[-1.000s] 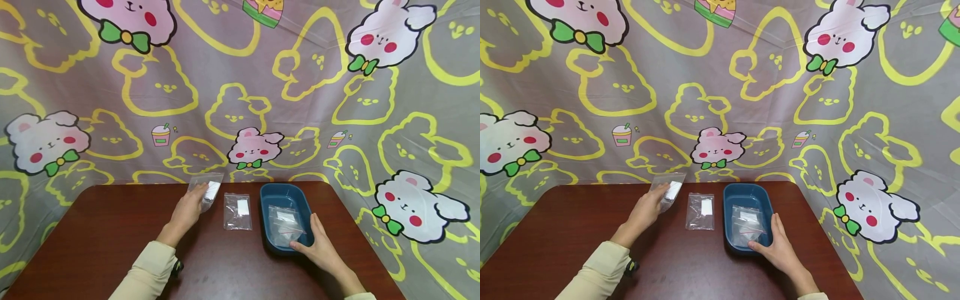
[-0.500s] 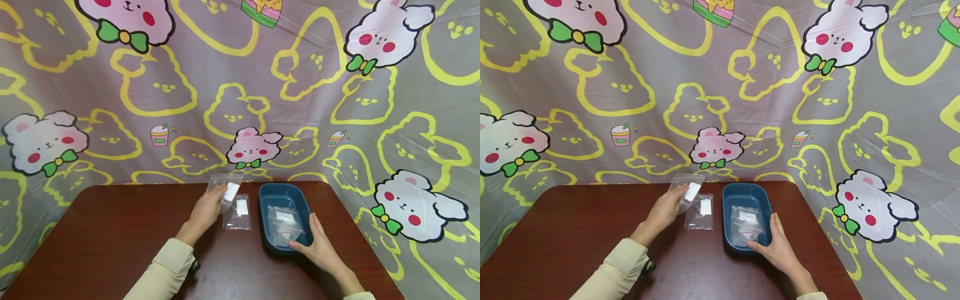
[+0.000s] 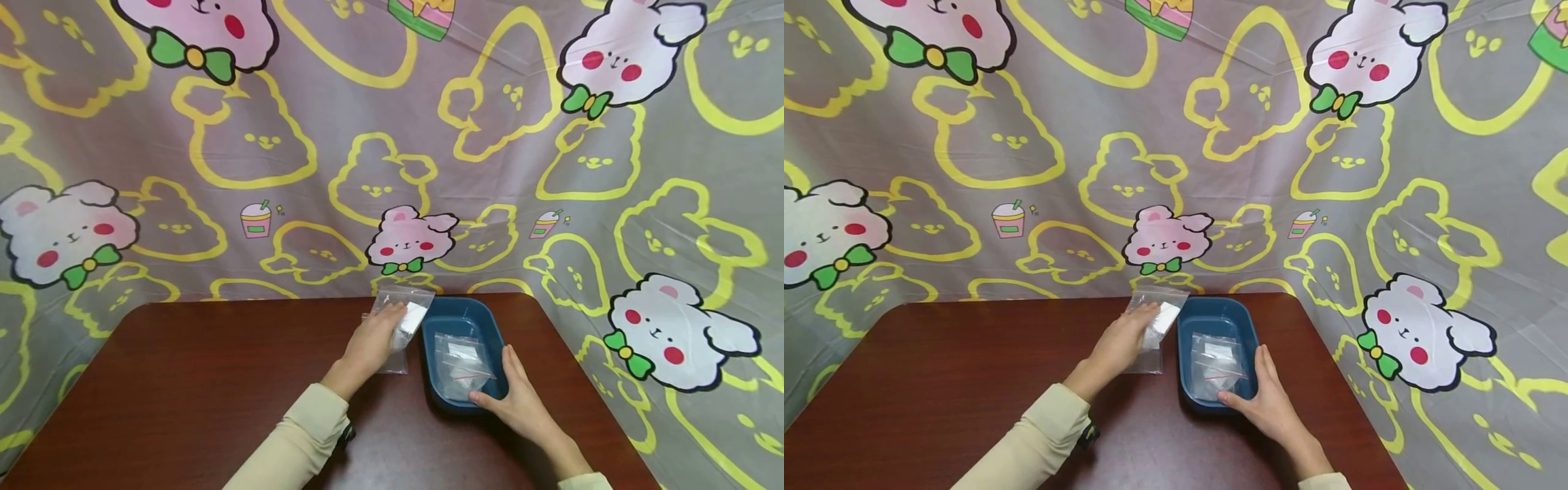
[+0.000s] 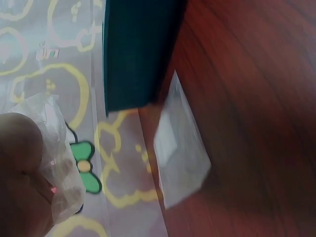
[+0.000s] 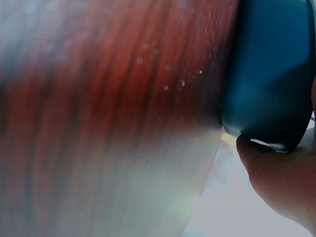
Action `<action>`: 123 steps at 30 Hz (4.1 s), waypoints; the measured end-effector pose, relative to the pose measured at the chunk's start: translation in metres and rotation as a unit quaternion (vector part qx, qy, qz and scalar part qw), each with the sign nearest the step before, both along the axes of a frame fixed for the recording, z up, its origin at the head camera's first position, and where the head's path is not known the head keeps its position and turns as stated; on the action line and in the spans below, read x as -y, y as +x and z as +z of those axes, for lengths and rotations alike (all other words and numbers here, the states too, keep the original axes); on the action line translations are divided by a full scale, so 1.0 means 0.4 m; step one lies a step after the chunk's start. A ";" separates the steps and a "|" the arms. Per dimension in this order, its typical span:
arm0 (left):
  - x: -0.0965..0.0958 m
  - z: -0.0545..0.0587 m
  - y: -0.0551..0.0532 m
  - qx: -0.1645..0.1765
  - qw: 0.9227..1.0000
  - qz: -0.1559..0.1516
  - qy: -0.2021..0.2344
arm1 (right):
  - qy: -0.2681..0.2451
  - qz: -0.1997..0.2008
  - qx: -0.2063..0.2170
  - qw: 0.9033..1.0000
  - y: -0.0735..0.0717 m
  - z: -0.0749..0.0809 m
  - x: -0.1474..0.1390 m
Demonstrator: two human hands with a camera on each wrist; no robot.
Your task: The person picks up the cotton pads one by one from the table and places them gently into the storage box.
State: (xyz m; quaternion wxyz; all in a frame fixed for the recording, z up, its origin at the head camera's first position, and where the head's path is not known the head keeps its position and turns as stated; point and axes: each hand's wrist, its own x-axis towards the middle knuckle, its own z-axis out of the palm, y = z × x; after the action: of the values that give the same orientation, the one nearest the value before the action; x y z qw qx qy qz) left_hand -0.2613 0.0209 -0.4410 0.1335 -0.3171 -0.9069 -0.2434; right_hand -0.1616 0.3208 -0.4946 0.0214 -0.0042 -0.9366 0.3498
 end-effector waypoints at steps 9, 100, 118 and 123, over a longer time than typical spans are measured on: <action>-0.103 -0.002 0.021 -0.022 0.998 -0.031 -0.046 | 0.000 0.004 -0.015 1.000 0.004 0.004 0.002; -0.159 -0.051 0.029 0.026 0.999 0.006 -0.046 | -0.009 0.007 -0.012 1.000 0.004 0.002 0.001; -0.035 -0.125 -0.009 0.087 0.995 0.036 -0.012 | -0.007 0.001 0.011 1.000 0.003 0.009 0.002; -0.029 -0.137 -0.015 0.087 0.995 0.042 -0.018 | -0.005 0.000 0.010 1.000 0.002 0.007 0.003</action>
State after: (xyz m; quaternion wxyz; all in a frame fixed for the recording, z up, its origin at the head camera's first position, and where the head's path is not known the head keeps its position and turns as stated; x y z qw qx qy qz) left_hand -0.2673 0.0324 -0.4960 0.0584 -0.2585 -0.9318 -0.2479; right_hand -0.1606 0.3198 -0.4917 0.0122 -0.0074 -0.9349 0.3547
